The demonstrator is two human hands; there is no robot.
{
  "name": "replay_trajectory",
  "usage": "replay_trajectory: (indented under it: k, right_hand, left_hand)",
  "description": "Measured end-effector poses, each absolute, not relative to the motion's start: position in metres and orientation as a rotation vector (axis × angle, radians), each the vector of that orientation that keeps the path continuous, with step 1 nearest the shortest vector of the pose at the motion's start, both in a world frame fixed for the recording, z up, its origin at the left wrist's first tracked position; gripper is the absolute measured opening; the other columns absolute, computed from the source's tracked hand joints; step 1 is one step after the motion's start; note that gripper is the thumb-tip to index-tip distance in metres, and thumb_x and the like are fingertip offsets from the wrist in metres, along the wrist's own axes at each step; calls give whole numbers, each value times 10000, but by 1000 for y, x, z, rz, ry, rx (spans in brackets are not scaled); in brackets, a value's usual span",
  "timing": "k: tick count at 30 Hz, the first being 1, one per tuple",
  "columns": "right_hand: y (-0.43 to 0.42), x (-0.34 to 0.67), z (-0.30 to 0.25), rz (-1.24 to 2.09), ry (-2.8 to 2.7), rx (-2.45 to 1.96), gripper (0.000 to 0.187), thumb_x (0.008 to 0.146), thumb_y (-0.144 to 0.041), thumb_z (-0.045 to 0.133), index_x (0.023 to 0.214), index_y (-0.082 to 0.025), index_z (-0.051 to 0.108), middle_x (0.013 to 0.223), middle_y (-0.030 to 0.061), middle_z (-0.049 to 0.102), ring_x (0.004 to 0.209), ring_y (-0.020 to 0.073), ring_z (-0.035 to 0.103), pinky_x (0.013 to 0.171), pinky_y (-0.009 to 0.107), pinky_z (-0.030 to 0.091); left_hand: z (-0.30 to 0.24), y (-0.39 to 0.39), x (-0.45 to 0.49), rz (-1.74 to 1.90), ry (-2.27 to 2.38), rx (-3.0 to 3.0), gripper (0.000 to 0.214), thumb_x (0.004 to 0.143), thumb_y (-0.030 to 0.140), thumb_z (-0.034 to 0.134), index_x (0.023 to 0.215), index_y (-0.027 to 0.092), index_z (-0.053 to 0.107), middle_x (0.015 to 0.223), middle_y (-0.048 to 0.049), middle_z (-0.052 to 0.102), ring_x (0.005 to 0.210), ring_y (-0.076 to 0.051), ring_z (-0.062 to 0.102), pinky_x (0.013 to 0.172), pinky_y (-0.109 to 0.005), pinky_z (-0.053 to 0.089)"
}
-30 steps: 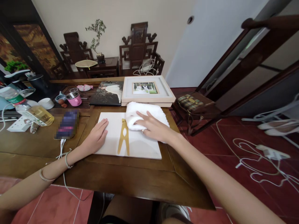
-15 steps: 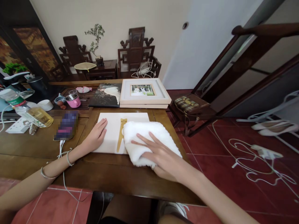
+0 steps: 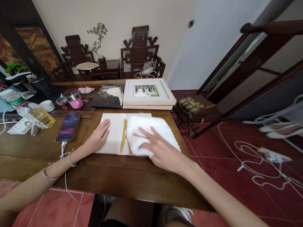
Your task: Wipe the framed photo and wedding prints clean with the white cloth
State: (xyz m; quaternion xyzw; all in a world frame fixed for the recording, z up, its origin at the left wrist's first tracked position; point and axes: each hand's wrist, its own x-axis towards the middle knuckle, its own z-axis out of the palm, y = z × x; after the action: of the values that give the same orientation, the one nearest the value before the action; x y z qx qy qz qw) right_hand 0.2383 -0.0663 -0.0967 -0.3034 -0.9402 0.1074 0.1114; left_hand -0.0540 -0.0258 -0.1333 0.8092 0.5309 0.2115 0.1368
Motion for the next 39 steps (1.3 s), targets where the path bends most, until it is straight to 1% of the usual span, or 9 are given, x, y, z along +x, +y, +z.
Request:
replay_trajectory:
  k: [6, 11, 14, 17, 21, 25, 29, 33, 39]
  right_hand:
    - [-122, 250, -87, 434, -2830, -775, 504, 457, -1, 382, 840, -199, 642, 1489, 30, 379, 1427, 244, 135, 1153, 573, 94]
    - [-94, 250, -76, 522, -2790, -932, 515, 558, 9, 391, 962, -186, 642, 1506, 70, 342, 1410, 260, 200, 1134, 535, 222]
    - [-51, 235, -82, 521, -2670, -1047, 467, 640, -21, 394, 1002, -196, 632, 1404, 78, 500, 1374, 288, 306, 1104, 574, 257]
    - [-12, 211, -90, 460, -2547, -1089, 468, 682, -34, 375, 1048, -209, 608, 1210, 65, 652, 1296, 287, 440, 1094, 629, 213]
    - [1, 185, -96, 383, -2571, -1088, 513, 661, 1, 366, 1083, -171, 601, 1299, 109, 589, 1381, 301, 282, 1092, 640, 175]
    - [-41, 185, -92, 352, -2704, -980, 532, 621, 21, 392, 1088, -117, 605, 1417, 176, 463, 1413, 306, 144, 1113, 625, 114]
    - [-97, 194, -80, 441, -2853, -834, 528, 544, 30, 399, 980, -142, 642, 1481, 148, 376, 1425, 277, 78, 1131, 603, 67]
    - [-115, 197, -68, 534, -2954, -750, 535, 538, 24, 412, 980, -160, 652, 1494, 112, 361, 1428, 252, 93, 1148, 563, 77]
    - [-50, 183, -71, 369, -2871, -969, 559, 639, 15, 411, 1146, -136, 592, 1422, 176, 457, 1410, 258, 191, 1133, 561, 160]
  left_hand:
    - [-133, -26, -55, 580, 1520, 2352, 480, 941, 222, 297, 1388, 66, 377, 1502, -185, 318, 1420, -263, 237, 1158, -493, 198]
    - [-135, -25, -57, 594, 1482, 2359, 473, 946, 231, 290, 1394, 103, 374, 1504, -167, 323, 1422, -264, 230, 1158, -504, 193]
    - [-136, -25, -59, 588, 1473, 2366, 473, 950, 235, 283, 1397, 106, 372, 1509, -162, 313, 1424, -264, 224, 1158, -502, 196]
    - [-135, -25, -60, 558, 1470, 2377, 480, 951, 228, 276, 1402, 88, 362, 1513, -171, 301, 1425, -265, 222, 1158, -500, 196]
    - [-135, -24, -60, 548, 1473, 2391, 479, 952, 222, 275, 1408, 98, 354, 1511, -168, 306, 1426, -260, 219, 1160, -493, 197]
    - [-135, -26, -58, 541, 1490, 2396, 482, 943, 206, 282, 1402, 79, 360, 1507, -180, 308, 1425, -263, 219, 1162, -486, 192]
    - [-137, -30, -56, 564, 1489, 2399, 483, 940, 193, 276, 1401, 73, 358, 1507, -185, 305, 1424, -268, 222, 1158, -501, 199]
    - [-140, -32, -56, 595, 1471, 2415, 479, 940, 189, 279, 1399, 80, 359, 1508, -186, 303, 1422, -275, 228, 1149, -521, 213]
    - [-142, -32, -56, 622, 1477, 2420, 473, 946, 196, 277, 1396, 81, 366, 1497, -192, 322, 1418, -274, 240, 1152, -508, 215]
